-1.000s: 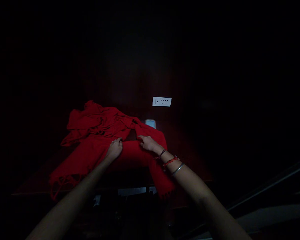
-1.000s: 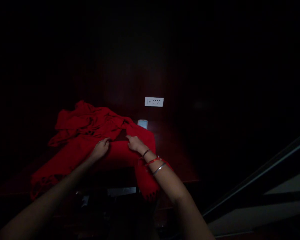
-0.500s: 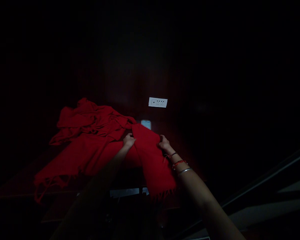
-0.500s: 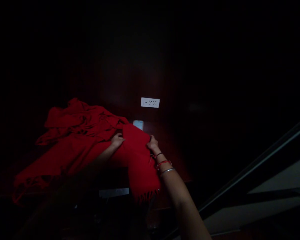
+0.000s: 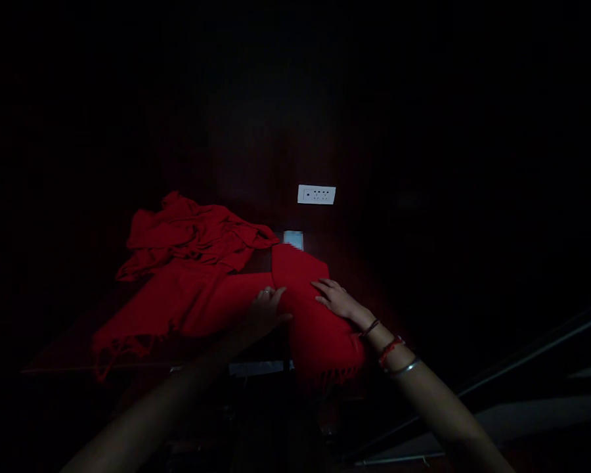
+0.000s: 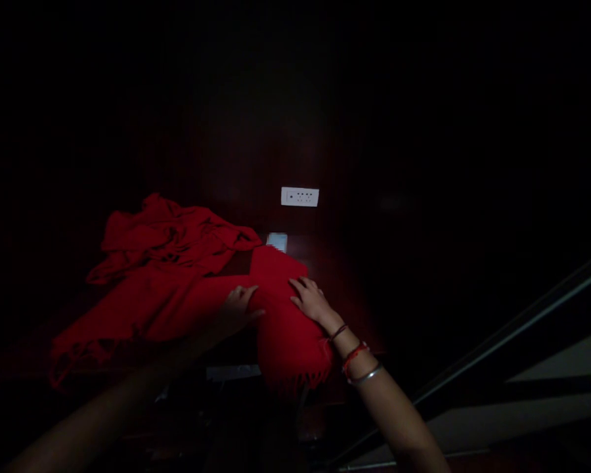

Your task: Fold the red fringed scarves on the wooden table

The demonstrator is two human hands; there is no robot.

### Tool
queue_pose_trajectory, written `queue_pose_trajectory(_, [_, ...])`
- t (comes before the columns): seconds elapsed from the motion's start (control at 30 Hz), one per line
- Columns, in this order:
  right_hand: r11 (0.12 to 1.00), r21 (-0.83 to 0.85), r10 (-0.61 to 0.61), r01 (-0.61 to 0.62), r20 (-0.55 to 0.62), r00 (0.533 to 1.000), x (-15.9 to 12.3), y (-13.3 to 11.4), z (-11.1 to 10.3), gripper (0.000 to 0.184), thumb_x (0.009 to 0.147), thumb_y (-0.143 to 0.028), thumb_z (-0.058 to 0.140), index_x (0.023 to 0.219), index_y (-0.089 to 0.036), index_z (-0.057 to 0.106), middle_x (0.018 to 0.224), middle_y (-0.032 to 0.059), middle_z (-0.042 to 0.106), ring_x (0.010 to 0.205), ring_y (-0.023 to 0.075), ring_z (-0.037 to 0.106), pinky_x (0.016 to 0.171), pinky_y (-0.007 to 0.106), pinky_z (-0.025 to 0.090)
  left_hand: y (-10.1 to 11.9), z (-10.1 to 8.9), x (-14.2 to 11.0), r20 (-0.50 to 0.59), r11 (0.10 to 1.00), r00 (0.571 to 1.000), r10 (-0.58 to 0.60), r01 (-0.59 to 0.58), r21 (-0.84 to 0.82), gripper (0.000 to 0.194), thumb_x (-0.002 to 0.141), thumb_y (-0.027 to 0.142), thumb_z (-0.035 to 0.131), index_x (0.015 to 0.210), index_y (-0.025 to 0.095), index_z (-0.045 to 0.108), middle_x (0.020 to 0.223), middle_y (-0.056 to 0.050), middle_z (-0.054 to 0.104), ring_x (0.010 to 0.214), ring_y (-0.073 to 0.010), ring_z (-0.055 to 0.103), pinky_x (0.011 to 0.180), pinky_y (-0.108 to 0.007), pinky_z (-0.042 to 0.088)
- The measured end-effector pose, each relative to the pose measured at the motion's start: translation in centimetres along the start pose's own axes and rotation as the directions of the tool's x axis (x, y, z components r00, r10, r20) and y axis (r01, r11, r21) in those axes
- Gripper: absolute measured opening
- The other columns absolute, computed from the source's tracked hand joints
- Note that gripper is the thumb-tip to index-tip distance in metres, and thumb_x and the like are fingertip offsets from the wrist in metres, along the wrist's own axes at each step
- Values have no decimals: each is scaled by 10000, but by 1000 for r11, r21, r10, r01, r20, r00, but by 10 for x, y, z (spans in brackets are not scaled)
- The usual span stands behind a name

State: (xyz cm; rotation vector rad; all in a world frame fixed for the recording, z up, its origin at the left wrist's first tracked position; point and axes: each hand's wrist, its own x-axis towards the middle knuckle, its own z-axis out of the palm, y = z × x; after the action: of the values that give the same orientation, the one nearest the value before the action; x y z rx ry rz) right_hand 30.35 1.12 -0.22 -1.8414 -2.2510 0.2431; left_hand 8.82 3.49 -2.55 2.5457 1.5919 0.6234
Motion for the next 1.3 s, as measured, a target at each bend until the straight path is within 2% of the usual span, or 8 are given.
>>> queue_pose_trajectory(0.13, [998,-31,-44,47,84,995,-4,5,7,453,815,-358,335,1239,-201,343,1309,116,264,1193,233,209,927,396,239,-9,-9,-17,168,1000,986,8,-11,14,624,667,525,505,1192,217,369,1090,-101,429,967,-263,427,775,-373,362])
queue_pose_trajectory(0.33, [982,124,150,-143,-48,987,-22,-1,5,499,745,-282,469,1210,-136,364,1165,122,451,1063,195,414,875,286,321,3,-5,-7,130,981,974,-184,190,-34,270,710,432,492,732,177,576,840,-65,542,901,-211,472,789,-321,363])
queue_pose_trajectory(0.47, [971,184,157,-154,0,988,-22,-4,-3,482,685,-121,487,1161,-157,425,1062,68,547,951,160,509,810,225,366,13,-1,-2,205,969,953,-221,238,-64,165,674,334,525,650,180,579,801,-47,562,842,-197,512,695,-305,400])
queue_pose_trajectory(0.63, [974,134,179,-180,17,984,-21,2,-8,473,667,-77,439,1125,-191,478,1016,49,576,921,155,525,781,217,375,-4,-15,-8,231,977,955,-187,206,-61,143,693,257,484,595,176,550,680,-34,564,748,-167,529,656,-285,402])
queue_pose_trajectory(0.8, [970,-25,244,-243,39,969,-19,-6,-12,416,739,-187,419,1151,-226,465,1126,103,481,1021,209,447,807,300,362,-5,-26,-7,213,993,970,-118,117,16,304,690,427,494,802,152,557,843,-95,557,855,-232,506,717,-342,394])
queue_pose_trajectory(0.93, [990,-95,101,-104,-35,994,-16,-20,-3,483,797,-447,318,1252,-287,303,1335,85,212,1199,270,183,887,448,267,0,-15,9,72,996,997,8,-15,85,507,762,466,381,1158,150,402,1216,-140,381,1117,-272,333,860,-388,312])
queue_pose_trajectory(1.03, [994,-106,28,-13,140,990,-16,-19,10,532,796,-534,211,1286,-329,178,1377,46,97,1232,272,56,928,511,135,-5,2,14,192,987,974,120,-138,83,549,772,494,354,1252,233,295,1342,-68,218,1207,-288,175,924,-451,207])
queue_pose_trajectory(1.3, [999,-52,23,-6,320,947,2,1,5,597,750,-600,252,1282,-351,147,1383,33,29,1233,279,-10,929,540,51,-12,15,21,315,996,946,69,-82,28,599,766,556,299,1286,272,211,1363,-46,138,1218,-300,134,925,-508,162])
